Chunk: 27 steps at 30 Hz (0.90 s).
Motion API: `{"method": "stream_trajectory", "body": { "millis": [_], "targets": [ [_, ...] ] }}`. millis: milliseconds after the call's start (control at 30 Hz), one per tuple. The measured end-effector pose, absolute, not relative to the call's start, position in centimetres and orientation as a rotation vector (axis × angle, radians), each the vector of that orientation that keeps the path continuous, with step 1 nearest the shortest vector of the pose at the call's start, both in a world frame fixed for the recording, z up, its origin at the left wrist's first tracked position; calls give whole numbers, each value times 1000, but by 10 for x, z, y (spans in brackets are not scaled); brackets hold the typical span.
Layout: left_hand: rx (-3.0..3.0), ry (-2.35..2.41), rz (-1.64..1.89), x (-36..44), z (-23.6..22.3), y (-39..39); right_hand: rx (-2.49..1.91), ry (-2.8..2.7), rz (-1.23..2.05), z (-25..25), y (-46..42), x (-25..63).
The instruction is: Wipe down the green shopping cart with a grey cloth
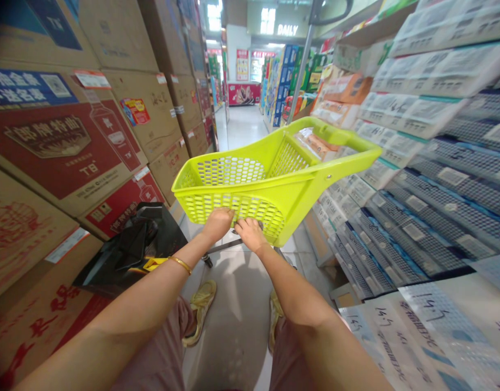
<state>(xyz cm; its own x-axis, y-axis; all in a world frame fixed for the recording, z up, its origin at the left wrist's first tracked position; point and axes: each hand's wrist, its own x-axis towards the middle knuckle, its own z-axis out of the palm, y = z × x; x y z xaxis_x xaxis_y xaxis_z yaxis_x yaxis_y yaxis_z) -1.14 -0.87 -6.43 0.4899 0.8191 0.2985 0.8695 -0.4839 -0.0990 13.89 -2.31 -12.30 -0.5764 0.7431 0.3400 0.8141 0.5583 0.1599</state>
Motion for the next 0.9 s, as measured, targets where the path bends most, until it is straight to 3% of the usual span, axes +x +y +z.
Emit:
{"method": "stream_trajectory", "body": {
  "millis": [300, 700, 900],
  "targets": [
    [-2501, -1487, -255, -9, -58, -12, -1381, -2063, -536, -70, -12, 142],
    [-2481, -1500, -236, -11, -56, -12, -1199, -2680, -448, -130, -23, 145],
    [-2496, -1473, -265, -8, -51, -16, -1260, -2607, -425, -108, -23, 148]
  ]
}}
